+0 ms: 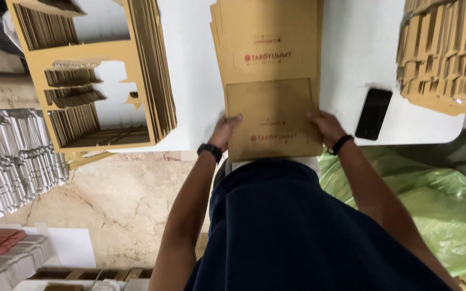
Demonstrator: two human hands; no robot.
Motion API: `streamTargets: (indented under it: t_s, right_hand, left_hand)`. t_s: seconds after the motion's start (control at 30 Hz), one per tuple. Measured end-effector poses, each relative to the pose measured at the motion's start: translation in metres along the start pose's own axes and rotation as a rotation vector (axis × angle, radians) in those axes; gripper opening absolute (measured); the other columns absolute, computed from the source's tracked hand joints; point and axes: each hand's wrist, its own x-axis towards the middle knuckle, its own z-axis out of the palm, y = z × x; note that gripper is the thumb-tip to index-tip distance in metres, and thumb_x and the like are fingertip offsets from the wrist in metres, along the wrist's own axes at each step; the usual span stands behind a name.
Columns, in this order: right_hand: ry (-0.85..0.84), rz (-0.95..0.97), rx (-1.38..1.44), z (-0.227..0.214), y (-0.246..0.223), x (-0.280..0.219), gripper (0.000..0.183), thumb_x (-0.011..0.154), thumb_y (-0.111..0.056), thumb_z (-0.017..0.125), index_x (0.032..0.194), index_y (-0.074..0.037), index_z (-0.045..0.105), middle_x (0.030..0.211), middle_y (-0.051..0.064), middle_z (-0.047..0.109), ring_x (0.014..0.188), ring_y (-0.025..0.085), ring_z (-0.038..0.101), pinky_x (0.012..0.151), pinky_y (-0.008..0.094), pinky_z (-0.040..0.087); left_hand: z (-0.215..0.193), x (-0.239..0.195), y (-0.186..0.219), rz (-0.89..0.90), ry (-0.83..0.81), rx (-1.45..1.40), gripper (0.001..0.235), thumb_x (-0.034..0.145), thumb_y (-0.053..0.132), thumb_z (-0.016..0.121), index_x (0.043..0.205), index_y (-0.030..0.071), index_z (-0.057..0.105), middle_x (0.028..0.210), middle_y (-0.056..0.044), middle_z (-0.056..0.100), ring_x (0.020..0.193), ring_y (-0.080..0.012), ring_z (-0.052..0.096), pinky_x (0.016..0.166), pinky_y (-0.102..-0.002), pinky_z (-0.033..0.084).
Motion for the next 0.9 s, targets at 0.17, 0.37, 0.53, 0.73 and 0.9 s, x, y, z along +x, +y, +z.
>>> streamTargets:
  t_s: [0.17, 0.37, 0.53, 0.73, 0.9]
  right_hand:
    - [0.009, 0.052, 0.078, 0.012, 0.001, -0.033, 0.062, 0.097, -0.028, 0.077, 0.149, -0.009, 0.049, 0.129, 0.017, 0.064, 0.116, 0.034, 0.065, 0.096, 0.055, 0.055]
    - [0.0, 0.041, 0.04, 0.003, 0.013, -0.023, 0.063, 0.096, -0.025, 0.079, 0.149, -0.008, 0.049, 0.126, 0.019, 0.065, 0.112, 0.035, 0.067, 0.092, 0.055, 0.058]
    - [0.034, 0.007, -0.017, 0.007, 0.018, -0.024, 0.065, 0.094, -0.027, 0.082, 0.148, -0.008, 0.051, 0.126, 0.019, 0.065, 0.112, 0.035, 0.066, 0.093, 0.054, 0.057]
    - [0.03, -0.004, -0.048, 0.001, 0.023, -0.019, 0.062, 0.098, -0.028, 0.078, 0.15, -0.01, 0.049, 0.129, 0.018, 0.064, 0.116, 0.035, 0.065, 0.094, 0.054, 0.057]
    - [0.099, -0.218, -0.073, -0.018, -0.008, -0.027, 0.054, 0.097, -0.033, 0.081, 0.138, -0.004, 0.06, 0.118, 0.016, 0.064, 0.11, 0.031, 0.064, 0.093, 0.052, 0.055]
  left_hand:
    - [0.0, -0.028, -0.001, -0.053, 0.029, -0.04, 0.077, 0.092, 0.031, 0.078, 0.155, 0.004, 0.042, 0.144, -0.028, 0.052, 0.136, -0.0457, 0.049, 0.109, -0.061, 0.043]
    - [0.003, -0.035, 0.004, -0.075, 0.059, -0.055, 0.083, 0.09, 0.032, 0.081, 0.157, 0.004, 0.04, 0.146, -0.026, 0.051, 0.136, -0.0435, 0.048, 0.11, -0.058, 0.043]
    - [0.005, -0.053, 0.011, -0.127, 0.098, 0.139, 0.104, 0.09, 0.052, 0.078, 0.16, -0.003, 0.025, 0.159, -0.031, 0.035, 0.149, -0.044, 0.034, 0.12, -0.058, 0.032]
    - [0.012, -0.071, 0.023, -0.053, 0.11, 0.245, 0.102, 0.092, 0.052, 0.071, 0.16, -0.006, 0.022, 0.161, -0.031, 0.03, 0.152, -0.043, 0.027, 0.124, -0.055, 0.027]
    - [-0.002, -0.046, 0.033, 0.36, 0.008, 0.01, 0.04, 0.099, 0.028, 0.073, 0.129, 0.002, 0.062, 0.1, -0.013, 0.073, 0.091, -0.0189, 0.069, 0.084, -0.042, 0.061]
